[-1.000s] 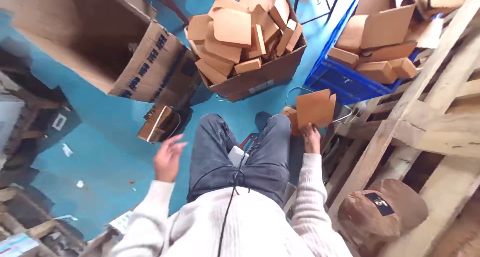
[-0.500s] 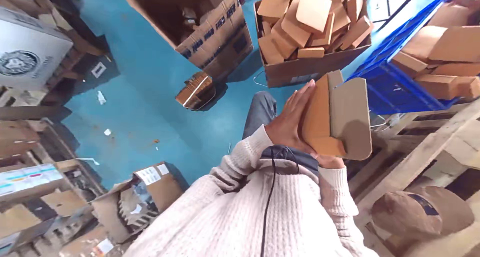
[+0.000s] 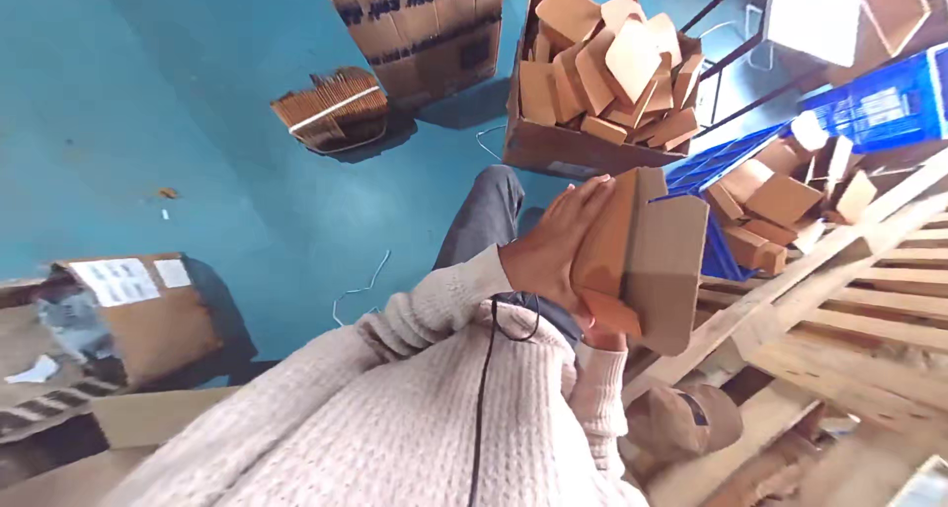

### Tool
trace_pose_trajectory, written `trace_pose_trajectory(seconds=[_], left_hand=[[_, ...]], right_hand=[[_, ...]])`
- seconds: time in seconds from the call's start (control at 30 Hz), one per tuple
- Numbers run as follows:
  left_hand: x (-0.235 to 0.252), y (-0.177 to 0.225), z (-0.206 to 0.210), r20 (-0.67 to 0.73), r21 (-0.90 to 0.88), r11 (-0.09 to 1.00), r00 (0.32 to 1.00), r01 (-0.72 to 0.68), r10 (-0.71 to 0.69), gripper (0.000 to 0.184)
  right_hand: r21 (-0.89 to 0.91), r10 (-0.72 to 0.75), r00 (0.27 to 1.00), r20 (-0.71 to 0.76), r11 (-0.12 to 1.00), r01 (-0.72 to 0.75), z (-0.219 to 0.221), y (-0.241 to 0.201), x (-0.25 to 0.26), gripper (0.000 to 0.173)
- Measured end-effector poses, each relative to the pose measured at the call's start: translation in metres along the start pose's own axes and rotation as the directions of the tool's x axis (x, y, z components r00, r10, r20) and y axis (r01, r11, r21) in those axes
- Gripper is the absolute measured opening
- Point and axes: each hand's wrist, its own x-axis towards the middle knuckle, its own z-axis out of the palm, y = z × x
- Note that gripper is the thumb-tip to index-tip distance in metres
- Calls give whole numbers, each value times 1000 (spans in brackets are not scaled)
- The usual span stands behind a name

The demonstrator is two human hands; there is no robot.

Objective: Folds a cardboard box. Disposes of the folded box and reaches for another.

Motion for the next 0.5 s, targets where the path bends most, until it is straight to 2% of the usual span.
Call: trace_pose_trajectory(seconds=[0.07, 0.1, 0.17, 0.2, 0.23, 0.27, 0.3, 0.33, 0.4, 0.5], left_hand=[[-3, -2, 10, -41, 11, 999, 999, -30, 31, 157], [-6, 4, 12, -73, 0, 999, 997, -38, 38, 151], [-13, 19, 15, -162, -49, 999, 987, -2, -6, 140], [-15, 20, 20, -225, -77, 996, 973, 38, -55, 138], [-17, 19, 24, -291, -79, 992, 950, 93, -113, 136], [-17, 19, 25, -353, -54, 986, 920, 160, -169, 134], [-16, 19, 23, -406, -13, 976, 891, 216, -202, 135], [-15, 20, 19, -444, 47, 965, 871, 260, -213, 138], [-16, 27, 13, -479, 178, 934, 856, 311, -194, 141], [-23, 39, 7, -423, 251, 919, 888, 303, -177, 138]], right_hand=[[150, -65, 991, 116, 988, 47, -30, 15, 14, 9], [143, -64, 992, 113, 989, 47, -36, 16, 16, 16], [25, -87, 994, 67, 996, 85, -31, 9, 18, 23], [-90, -181, 982, 46, 979, 184, -27, 7, 20, 21], [-231, -322, 943, 83, 914, 332, -26, 9, 24, 35], [-350, -456, 877, 151, 805, 478, -24, 9, 28, 58], [-404, -564, 801, 202, 697, 593, -19, 7, 29, 75], [-402, -624, 736, 261, 623, 671, -12, 5, 25, 81], [-364, -657, 672, 341, 567, 739, 5, 5, 13, 82], [-342, -716, 651, 252, 563, 752, 20, 0, 14, 73]])
